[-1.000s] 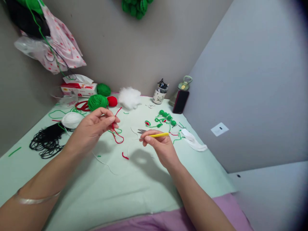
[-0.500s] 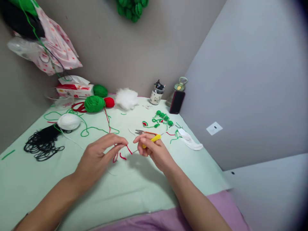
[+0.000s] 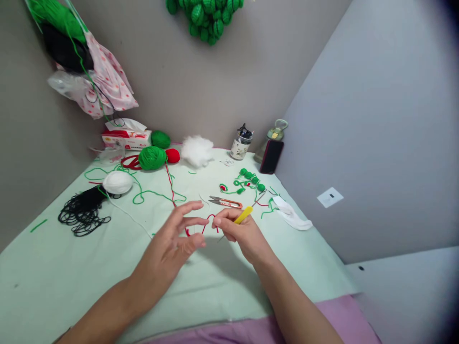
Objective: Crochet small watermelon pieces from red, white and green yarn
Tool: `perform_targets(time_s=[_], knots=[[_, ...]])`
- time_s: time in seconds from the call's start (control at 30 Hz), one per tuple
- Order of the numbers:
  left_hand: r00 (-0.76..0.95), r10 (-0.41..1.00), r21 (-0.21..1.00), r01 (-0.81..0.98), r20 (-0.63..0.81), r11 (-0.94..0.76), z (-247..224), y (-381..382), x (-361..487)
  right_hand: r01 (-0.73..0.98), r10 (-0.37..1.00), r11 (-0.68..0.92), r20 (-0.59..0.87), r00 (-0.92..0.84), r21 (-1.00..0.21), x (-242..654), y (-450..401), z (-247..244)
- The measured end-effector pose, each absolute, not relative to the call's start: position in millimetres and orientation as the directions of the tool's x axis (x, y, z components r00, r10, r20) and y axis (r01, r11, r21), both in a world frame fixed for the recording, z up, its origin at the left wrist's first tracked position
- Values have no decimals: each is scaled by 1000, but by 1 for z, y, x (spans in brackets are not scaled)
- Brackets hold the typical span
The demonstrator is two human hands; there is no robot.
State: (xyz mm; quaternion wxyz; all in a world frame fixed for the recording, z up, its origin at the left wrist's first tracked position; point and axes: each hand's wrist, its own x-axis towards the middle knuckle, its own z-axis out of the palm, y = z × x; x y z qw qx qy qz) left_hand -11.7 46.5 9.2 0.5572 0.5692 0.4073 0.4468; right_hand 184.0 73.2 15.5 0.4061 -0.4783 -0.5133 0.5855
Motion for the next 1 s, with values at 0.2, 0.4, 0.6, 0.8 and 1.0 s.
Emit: perform_targets(time_s=[0.2, 0.4, 0.6, 0.8, 1.0], knots=[[272, 952, 918, -396, 142, -24, 22, 50, -6, 71, 889, -188, -200, -411, -980, 176, 43, 29], [345, 836, 864, 117, 427, -490, 16, 55, -15, -19, 960, -146, -136, -246, -989, 177, 35, 28], [363, 917, 825, 458, 166, -331, 17, 59, -35, 8, 991, -94, -95, -97, -996, 189, 38, 26], [290, 945, 987, -99, 153, -130, 19, 42, -23, -1, 983, -133, -132, -125, -991, 181, 36, 26], [332, 930, 883, -470, 157, 19, 30, 45, 2, -4, 962, -167, -162, -218, -986, 166, 20, 30]])
